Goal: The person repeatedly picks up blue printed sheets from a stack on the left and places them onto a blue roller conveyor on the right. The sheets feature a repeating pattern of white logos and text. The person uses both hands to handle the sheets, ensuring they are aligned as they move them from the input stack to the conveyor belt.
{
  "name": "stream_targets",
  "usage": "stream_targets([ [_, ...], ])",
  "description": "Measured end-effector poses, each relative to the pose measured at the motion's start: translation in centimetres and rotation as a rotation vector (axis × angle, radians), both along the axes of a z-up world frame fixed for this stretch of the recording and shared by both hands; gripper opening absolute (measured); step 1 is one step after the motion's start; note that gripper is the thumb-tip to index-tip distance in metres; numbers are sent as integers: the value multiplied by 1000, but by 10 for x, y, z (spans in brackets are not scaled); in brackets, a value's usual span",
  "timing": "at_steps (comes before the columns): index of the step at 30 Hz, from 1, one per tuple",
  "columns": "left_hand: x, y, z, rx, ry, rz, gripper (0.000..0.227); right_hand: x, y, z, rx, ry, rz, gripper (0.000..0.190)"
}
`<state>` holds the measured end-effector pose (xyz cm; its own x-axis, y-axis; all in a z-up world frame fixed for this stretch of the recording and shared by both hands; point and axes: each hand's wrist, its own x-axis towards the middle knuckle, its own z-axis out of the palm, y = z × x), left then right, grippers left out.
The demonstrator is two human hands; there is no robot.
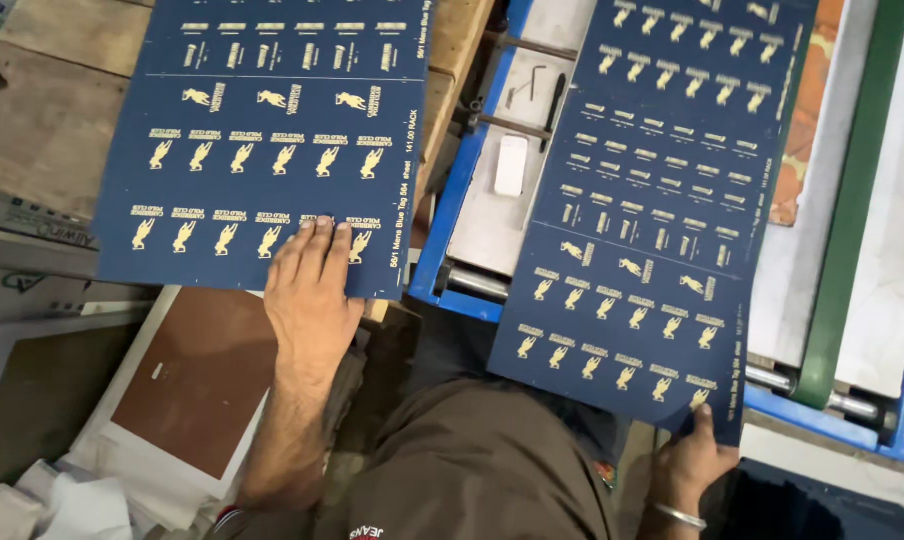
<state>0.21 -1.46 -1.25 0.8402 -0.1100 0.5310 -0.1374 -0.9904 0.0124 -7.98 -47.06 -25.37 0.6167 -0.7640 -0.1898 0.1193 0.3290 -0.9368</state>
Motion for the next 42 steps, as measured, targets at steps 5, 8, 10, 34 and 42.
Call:
stream_targets([
  [5,-3,4,-1,-7,47,5,57,7,3,1,63,15,19,27],
  [8,-4,5,1,8,75,30,58,35,-5,4,11,-50,83,31],
  [10,-3,5,2,-11,72,25,58,59,-10,5,-1,-94,78,32],
  [34,-3,36,26,-432,125,-190,49,105,61,62,234,-66,718,43],
  [42,-12,-113,11,1,299,-462,65,90,167,151,517,-79,991,45],
])
